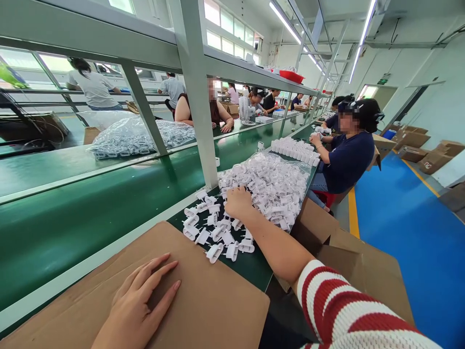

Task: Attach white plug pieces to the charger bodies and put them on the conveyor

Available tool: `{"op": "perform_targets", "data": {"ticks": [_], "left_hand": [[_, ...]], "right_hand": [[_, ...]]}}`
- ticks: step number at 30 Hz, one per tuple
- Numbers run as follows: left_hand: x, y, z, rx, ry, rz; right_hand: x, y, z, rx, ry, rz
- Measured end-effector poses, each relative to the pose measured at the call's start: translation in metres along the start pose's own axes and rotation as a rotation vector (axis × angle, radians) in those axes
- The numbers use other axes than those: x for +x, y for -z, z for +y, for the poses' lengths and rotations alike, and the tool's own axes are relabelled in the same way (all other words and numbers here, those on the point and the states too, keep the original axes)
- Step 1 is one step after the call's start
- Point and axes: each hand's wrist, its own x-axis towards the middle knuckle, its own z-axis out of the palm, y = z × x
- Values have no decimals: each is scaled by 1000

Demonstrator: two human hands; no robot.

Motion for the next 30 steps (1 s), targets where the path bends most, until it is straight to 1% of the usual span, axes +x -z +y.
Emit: {"op": "perform_targets", "data": {"ticks": [5, 8, 10, 12, 16, 18, 19, 24, 26, 30], "left_hand": [[0, 0, 0, 10, -17, 4], [1, 0, 0, 16, -24, 9], [1, 0, 1, 25, -26, 10], [1, 1, 2, 32, -30, 13], [0, 2, 4, 32, -40, 19], [0, 2, 4, 30, -34, 16], [0, 2, 4, 28, -32, 15], [0, 1, 4, 33, -26, 10], [0, 1, 4, 38, -26, 10], [2, 1, 8, 28, -30, 3]], "right_hand": [[-3, 4, 1, 12, 44, 5], [-11, 6, -4, 34, 126, 34], [-19, 6, -9, 48, 226, 51], [-28, 4, -16, 62, 341, 38], [-40, -3, -26, 30, 609, -75], [-41, -5, -29, 6, 674, -123], [-41, -6, -30, 9, 672, -137], [-40, -4, -30, 74, 568, -169], [-41, -3, -30, 124, 548, -149], [-41, -5, -26, 248, 505, -69]]}}
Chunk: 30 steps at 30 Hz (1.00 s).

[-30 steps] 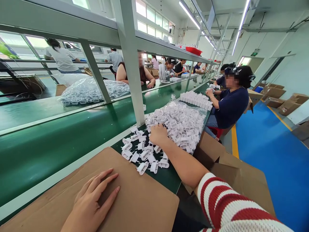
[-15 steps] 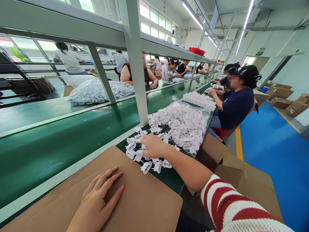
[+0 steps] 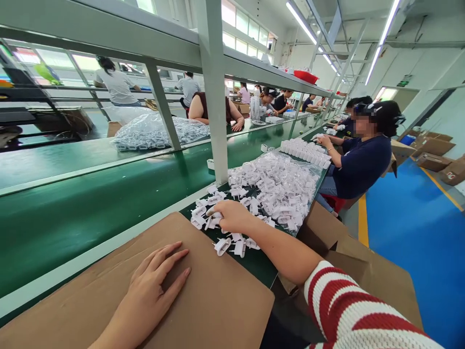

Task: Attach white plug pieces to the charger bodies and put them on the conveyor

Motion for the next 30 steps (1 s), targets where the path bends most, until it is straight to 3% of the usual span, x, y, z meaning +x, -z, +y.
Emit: {"op": "perform_targets", "data": {"ticks": [5, 7, 10, 13, 17, 21, 26, 30], "left_hand": [[2, 6, 12, -30, 34, -29], [2, 9, 18, -45, 54, -44], [2, 13, 26, -75, 70, -58], [2, 13, 29, -104, 78, -56], [3, 15, 31, -134, 88, -60], [5, 16, 38, -296, 125, 7], [4, 11, 56, -688, 213, 196], [4, 9, 60, -673, 103, 249]], "right_hand": [[4, -4, 7, 171, -10, 109], [6, -6, 5, 467, -80, 140], [6, -8, 1, 1046, -207, 51], [4, -4, -2, 1293, -260, -31], [-1, 3, -4, 1267, -300, -90], [-4, -2, -14, 1252, -224, -189], [-13, -15, -30, 1118, -33, -227], [-20, -17, -36, 870, 267, -160]]}}
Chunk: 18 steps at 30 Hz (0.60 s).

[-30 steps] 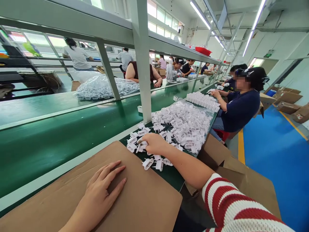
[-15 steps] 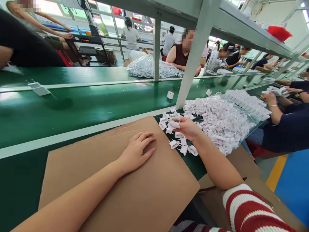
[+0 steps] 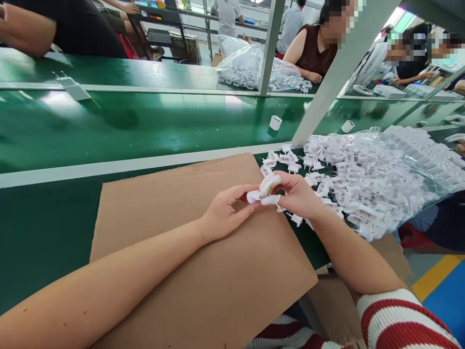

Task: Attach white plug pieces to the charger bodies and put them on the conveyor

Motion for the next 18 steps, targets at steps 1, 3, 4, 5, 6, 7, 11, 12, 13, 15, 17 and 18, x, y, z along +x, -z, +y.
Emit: {"op": "perform_targets", "data": {"ticks": [1, 3, 4, 5, 6, 7, 11, 12, 13, 15, 17, 18], "left_hand": [[0, 1, -1, 43, -50, 19], [1, 4, -2, 136, -131, 80], [1, 5, -2, 173, -154, 115], [1, 6, -3, 200, -166, 145], [1, 7, -3, 218, -168, 166], [1, 7, -4, 228, -170, 181], [2, 7, -6, 221, -201, 214], [2, 7, -6, 216, -210, 223], [2, 7, -7, 211, -215, 230], [3, 6, -7, 197, -210, 237], [3, 6, -8, 179, -198, 237], [3, 6, -8, 171, -192, 234]], "right_hand": [[-1, -1, -1, -70, 87, 11], [-2, -1, -4, -186, 217, 54], [-2, -1, -5, -228, 254, 74], [-3, -2, -6, -257, 278, 91], [-3, -2, -6, -275, 289, 103], [-3, -2, -7, -288, 293, 111], [-3, -2, -5, -300, 299, 116], [-3, -2, -4, -295, 295, 106], [-3, -2, -3, -288, 284, 98], [-3, -2, -2, -274, 246, 94], [-4, -2, -1, -262, 207, 101], [-4, -2, -2, -257, 196, 103]]}}
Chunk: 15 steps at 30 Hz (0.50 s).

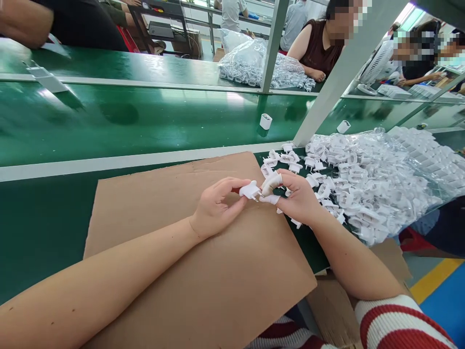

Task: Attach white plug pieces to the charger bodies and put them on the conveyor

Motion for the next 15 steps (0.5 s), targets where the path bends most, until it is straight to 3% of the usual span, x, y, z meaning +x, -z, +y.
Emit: {"op": "perform_targets", "data": {"ticks": [8, 12, 15], "left_hand": [[0, -1, 1, -31, 35, 2], [2, 1, 2, -136, 50, -41], [3, 3, 5, -291, 185, -125]], "right_hand": [[0, -3, 0, 11, -11, 33], [0, -4, 5, -46, 87, 16], [-2, -4, 10, -146, 186, 64]]}}
